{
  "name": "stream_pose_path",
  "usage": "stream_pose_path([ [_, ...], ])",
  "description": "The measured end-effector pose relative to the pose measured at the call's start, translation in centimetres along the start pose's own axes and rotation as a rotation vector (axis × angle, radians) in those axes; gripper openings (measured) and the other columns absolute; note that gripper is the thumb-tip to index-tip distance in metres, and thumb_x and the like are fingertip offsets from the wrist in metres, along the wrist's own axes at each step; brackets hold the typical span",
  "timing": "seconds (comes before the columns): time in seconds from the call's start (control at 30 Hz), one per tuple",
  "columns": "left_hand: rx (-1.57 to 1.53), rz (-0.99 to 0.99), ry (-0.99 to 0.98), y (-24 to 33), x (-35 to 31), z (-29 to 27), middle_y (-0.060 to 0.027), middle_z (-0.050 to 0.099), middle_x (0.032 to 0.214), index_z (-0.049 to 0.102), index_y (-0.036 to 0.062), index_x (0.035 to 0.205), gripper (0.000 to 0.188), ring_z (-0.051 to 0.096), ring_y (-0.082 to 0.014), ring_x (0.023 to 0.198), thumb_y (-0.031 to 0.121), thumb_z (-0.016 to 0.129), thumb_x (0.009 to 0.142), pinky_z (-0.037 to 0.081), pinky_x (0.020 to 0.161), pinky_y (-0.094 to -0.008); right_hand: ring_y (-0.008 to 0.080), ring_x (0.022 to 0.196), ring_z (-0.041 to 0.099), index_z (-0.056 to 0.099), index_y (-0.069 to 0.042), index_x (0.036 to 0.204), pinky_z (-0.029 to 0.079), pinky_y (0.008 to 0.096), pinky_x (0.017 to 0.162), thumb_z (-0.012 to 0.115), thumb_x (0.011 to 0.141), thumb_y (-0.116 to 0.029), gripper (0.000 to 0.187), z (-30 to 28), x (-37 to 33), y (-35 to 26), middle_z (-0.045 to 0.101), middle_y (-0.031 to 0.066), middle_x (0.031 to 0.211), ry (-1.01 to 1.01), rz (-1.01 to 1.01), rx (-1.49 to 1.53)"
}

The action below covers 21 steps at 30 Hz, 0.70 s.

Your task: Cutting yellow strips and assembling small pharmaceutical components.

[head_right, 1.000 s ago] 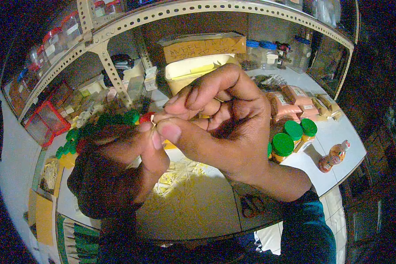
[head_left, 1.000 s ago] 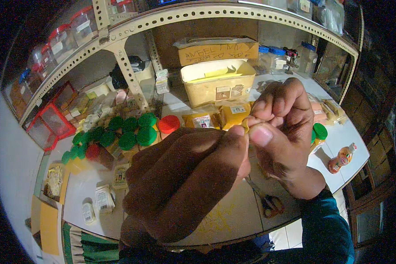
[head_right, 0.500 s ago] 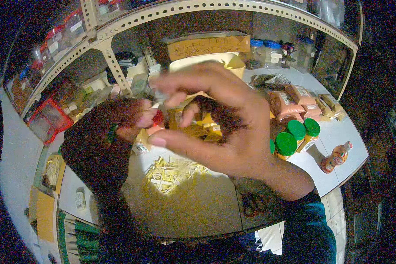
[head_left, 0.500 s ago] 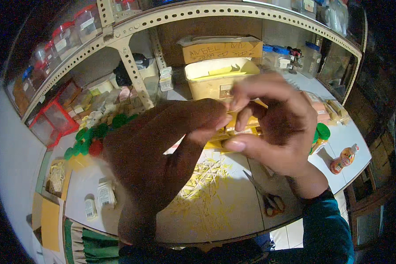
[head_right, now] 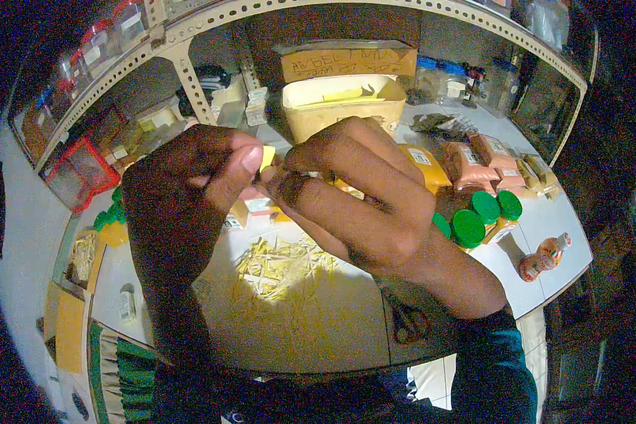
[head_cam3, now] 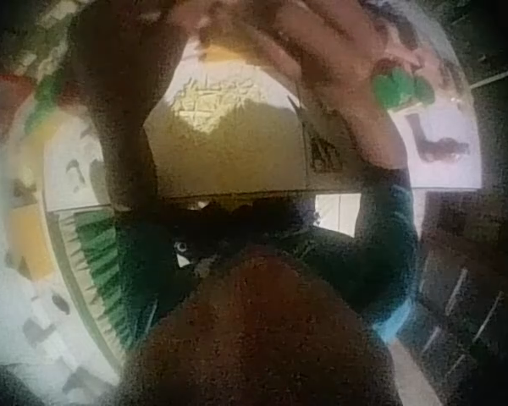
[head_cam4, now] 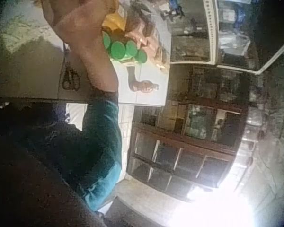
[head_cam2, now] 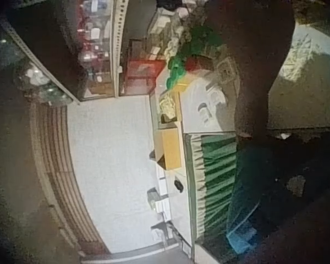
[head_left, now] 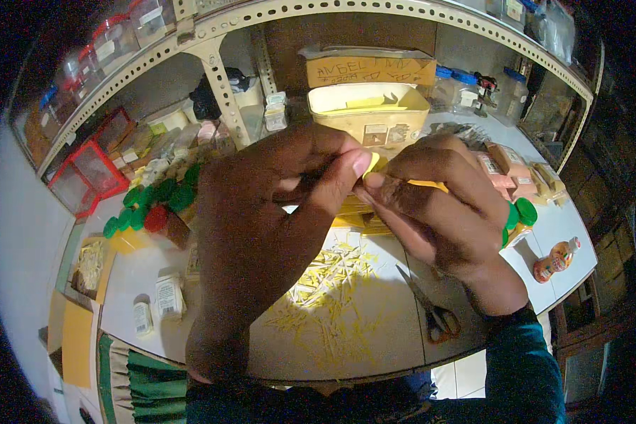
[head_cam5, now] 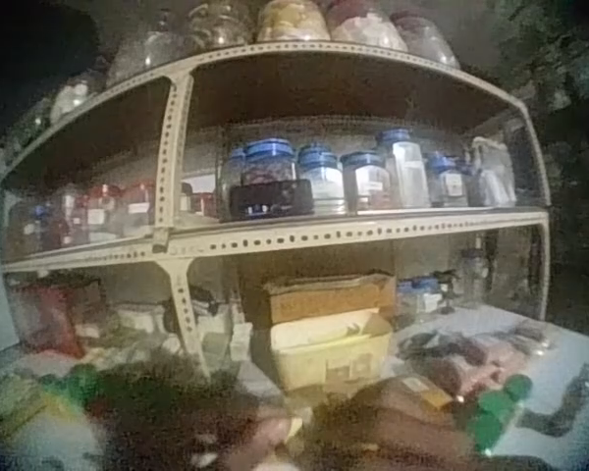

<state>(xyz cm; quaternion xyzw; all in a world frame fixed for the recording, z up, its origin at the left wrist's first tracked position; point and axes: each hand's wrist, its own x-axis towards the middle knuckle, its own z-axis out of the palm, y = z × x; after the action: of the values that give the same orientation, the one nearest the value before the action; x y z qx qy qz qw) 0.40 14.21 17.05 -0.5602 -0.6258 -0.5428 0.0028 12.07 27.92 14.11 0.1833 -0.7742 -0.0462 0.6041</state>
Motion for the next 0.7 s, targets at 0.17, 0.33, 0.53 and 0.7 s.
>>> stream_pose_path([
  [0.17,-0.323,-0.049,-0.173,-0.5,0.5,0.1,-0.0083,0.066,0.086,0.066,0.0017,0.092,0.029,0.064,-0.0150,0.080,0.029,0.060,0.085,0.051,0.068,-0.0276,0.0208,0.064,0.056,0.068,-0.003,0.082,0.043,0.0291,0.054,0.078,0.060,-0.002,0.024,-0.1,-0.4,-0.4,0.060,0.0083,0.076,-0.010,0.035,-0.057],
  [0.33,-0.401,-0.048,-0.260,-0.8,0.6,0.1,-0.0076,0.064,0.092,0.062,0.0035,0.098,0.027,0.061,-0.0130,0.083,0.028,0.059,0.086,0.049,0.073,-0.0264,0.0192,0.066,0.055,0.070,-0.005,0.083,0.042,0.0282,0.055,0.079,0.060,-0.004,0.025,-0.3,-0.2,-1.2,0.058,0.0072,0.075,-0.024,0.084,-0.068],
  [0.53,-0.524,-0.153,-0.381,-1.3,0.9,-0.5,-0.0079,0.062,0.101,0.054,0.0048,0.099,0.026,0.061,-0.0149,0.086,0.023,0.062,0.083,0.049,0.075,-0.0265,0.0171,0.066,0.049,0.070,-0.004,0.082,0.037,0.0265,0.056,0.075,0.064,-0.009,0.019,-1.1,0.6,-1.9,0.051,0.0061,0.074,-0.111,0.263,0.034],
  [0.7,-0.710,-0.212,-0.533,-1.7,1.1,-0.7,-0.0137,0.061,0.104,0.045,0.0046,0.112,0.043,0.061,-0.0230,0.099,0.019,0.066,0.078,0.048,0.087,-0.0319,0.0166,0.071,0.047,0.069,-0.003,0.078,0.036,0.0256,0.061,0.073,0.063,-0.008,0.016,-1.6,1.0,-1.4,0.048,0.0060,0.076,-0.145,0.448,0.212],
])
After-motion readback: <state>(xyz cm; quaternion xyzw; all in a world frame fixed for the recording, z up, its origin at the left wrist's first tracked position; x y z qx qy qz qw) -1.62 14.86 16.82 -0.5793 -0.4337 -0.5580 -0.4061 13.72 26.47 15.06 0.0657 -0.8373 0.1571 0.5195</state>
